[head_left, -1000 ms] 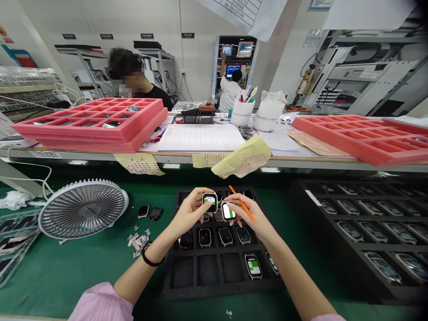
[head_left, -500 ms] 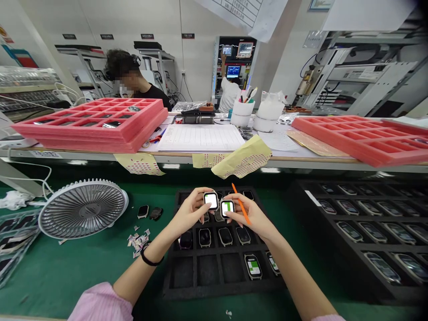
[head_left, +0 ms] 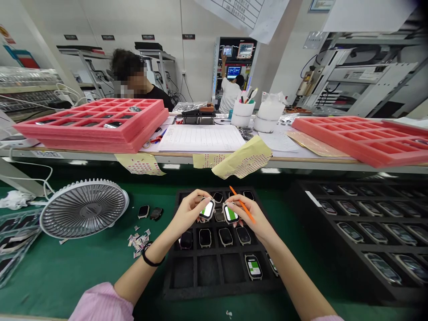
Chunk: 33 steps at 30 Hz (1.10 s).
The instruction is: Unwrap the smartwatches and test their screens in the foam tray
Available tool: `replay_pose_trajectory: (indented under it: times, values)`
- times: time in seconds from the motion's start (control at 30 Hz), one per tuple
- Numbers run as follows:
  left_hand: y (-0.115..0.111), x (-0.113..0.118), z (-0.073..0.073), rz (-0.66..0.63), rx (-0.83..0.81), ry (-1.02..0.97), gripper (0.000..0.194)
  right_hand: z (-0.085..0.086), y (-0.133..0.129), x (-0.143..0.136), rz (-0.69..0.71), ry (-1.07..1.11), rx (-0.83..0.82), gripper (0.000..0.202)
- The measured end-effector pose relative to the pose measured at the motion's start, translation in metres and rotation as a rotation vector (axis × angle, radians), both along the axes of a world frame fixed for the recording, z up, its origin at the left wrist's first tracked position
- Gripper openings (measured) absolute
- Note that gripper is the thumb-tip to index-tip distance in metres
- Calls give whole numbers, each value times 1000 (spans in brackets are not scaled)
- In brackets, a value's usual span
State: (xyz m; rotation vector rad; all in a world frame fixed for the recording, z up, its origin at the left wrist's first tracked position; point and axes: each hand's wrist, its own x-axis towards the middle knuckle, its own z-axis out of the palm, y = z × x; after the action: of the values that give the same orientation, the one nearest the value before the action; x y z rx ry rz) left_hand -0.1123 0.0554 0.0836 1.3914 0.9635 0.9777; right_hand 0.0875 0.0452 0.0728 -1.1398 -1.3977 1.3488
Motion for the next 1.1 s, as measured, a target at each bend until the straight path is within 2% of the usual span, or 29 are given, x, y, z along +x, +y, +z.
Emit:
replay_pose_trajectory:
  times: [0.23,0.43,0.6,0.87,1.1]
  values:
    - [-2,0,3,-66,56,39,31,-7,3,4,145,34,59,29]
    - [-2,-3,1,-109,96,50,39,-9,4,7,176,24,71,35]
    - [-1,-3,1,-73,98,52,41,-7,3,6,143,-13,75,40]
    - [1,-2,3,33,53,20,33,-1,1,0,28,51,37,31]
    - [0,-3,5,37,0,39,36,2,-1,0,-27,27,12,28]
